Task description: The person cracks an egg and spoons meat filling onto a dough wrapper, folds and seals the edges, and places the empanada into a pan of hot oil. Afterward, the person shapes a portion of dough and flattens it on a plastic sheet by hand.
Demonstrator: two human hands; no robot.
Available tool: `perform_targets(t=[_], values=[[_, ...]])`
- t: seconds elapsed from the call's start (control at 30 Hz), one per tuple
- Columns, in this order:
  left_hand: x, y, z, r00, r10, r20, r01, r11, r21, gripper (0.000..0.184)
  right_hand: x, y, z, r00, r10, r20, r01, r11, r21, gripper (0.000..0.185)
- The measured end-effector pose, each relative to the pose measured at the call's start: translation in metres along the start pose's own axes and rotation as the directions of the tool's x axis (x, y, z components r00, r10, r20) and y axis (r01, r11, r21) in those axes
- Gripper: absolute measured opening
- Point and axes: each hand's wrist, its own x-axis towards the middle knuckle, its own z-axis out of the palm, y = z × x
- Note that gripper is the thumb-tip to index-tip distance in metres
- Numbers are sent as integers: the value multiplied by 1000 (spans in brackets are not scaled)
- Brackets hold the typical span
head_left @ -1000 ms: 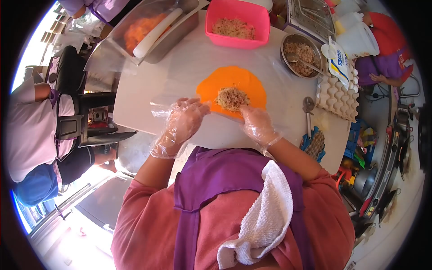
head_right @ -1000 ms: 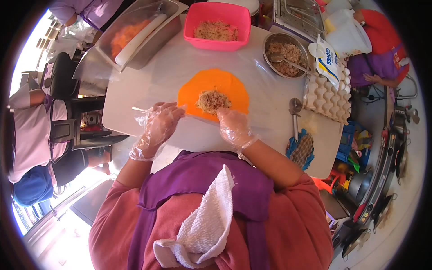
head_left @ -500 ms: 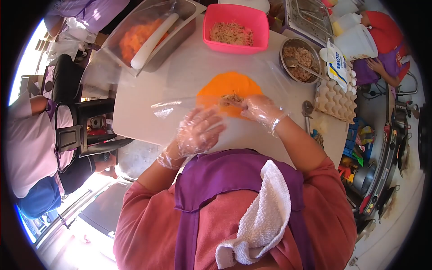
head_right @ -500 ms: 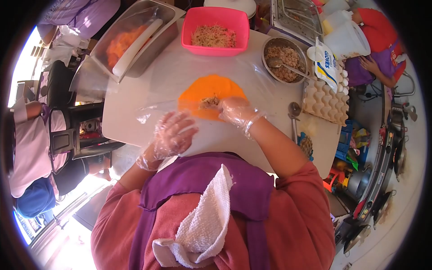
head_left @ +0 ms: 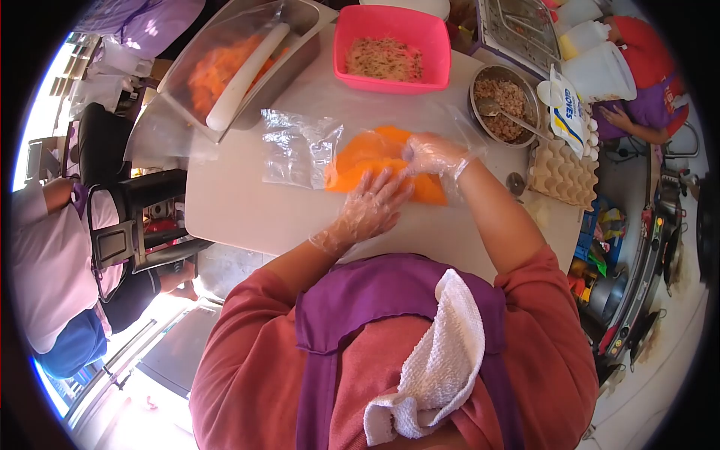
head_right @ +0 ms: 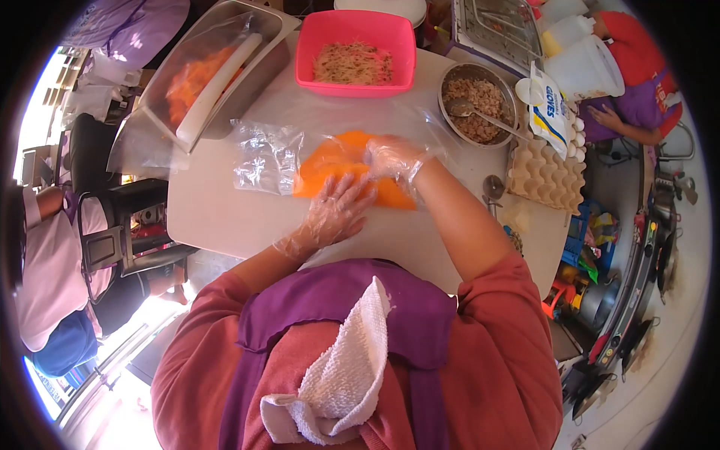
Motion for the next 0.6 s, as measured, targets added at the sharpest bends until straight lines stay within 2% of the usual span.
perform_targets(t=[0.1,0.17,0.3,0.37,0.5,0.6], values=[[14,-3,-9,998,-44,52,43,999,23,69,21,13,-4,999,-20,33,22,999,-46,31],[26,-8,-13,995,-57,86,54,998,31,72,32,12,-9,998,47,33,-43,992,-120,32],[47,-21,-14,979,-93,183,84,995,58,80,42,11,-21,997,75,21,-71,982,-175,31],[57,-26,-16,971,-111,213,100,993,62,82,51,19,-16,991,77,-112,-99,973,-207,23],[73,-35,-16,946,-168,277,166,986,29,85,65,32,-6,974,63,-219,-109,973,-205,22],[77,-41,-13,941,-177,289,184,983,3,85,58,30,6,949,110,-297,-168,970,-178,25]])
